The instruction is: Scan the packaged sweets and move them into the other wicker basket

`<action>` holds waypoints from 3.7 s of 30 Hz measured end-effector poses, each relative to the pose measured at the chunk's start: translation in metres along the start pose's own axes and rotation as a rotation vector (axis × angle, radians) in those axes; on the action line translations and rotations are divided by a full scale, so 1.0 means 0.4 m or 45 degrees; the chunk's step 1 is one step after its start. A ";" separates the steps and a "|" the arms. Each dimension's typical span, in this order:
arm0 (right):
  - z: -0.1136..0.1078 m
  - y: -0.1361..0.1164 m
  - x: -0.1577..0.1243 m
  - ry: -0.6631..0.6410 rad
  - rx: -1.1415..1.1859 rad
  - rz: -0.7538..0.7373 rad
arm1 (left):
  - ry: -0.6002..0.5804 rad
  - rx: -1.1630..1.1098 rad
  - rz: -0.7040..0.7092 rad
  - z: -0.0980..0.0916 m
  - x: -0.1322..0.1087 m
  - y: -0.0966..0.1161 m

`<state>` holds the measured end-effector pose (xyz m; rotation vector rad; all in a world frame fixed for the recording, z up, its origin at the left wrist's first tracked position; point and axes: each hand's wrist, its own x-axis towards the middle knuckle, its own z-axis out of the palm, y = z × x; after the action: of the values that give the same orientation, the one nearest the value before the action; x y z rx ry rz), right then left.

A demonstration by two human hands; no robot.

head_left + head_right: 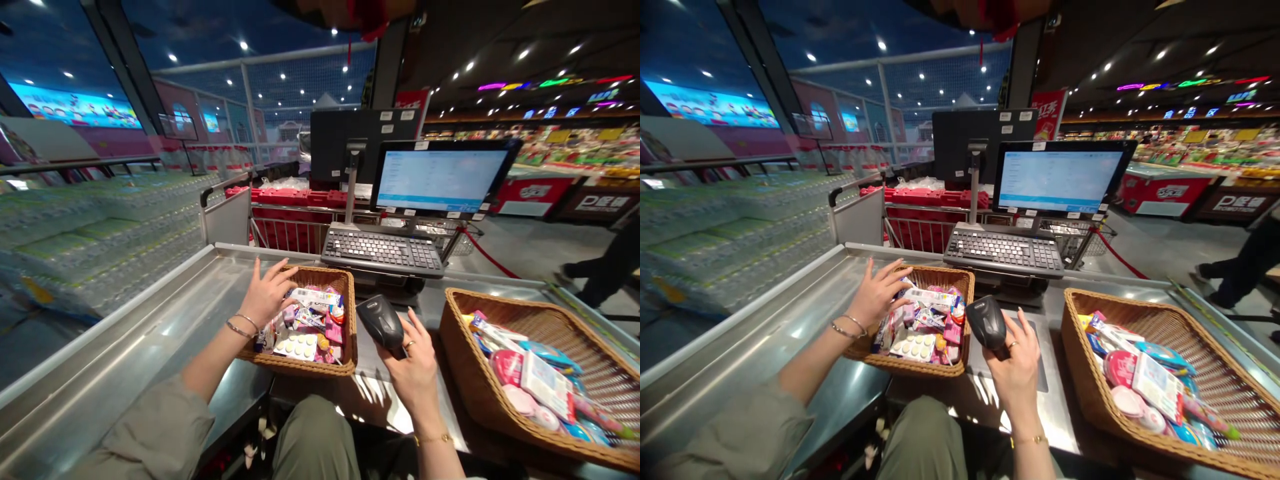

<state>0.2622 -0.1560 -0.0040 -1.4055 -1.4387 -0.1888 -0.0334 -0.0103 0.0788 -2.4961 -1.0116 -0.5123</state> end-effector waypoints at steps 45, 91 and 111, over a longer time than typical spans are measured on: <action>-0.093 -0.013 0.007 0.223 -0.294 0.025 | 0.672 -0.229 -0.224 0.102 0.220 0.378; -0.115 0.001 0.006 0.289 -0.265 0.045 | 0.733 -0.245 -0.225 0.090 0.234 0.409; -0.183 0.048 -0.009 0.392 -0.246 0.150 | 0.748 -0.282 -0.177 0.064 0.265 0.471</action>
<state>0.3168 -0.2056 0.0141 -1.5369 -1.1037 -0.4582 0.1778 -0.0613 0.0649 -2.2305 -0.9217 -1.3659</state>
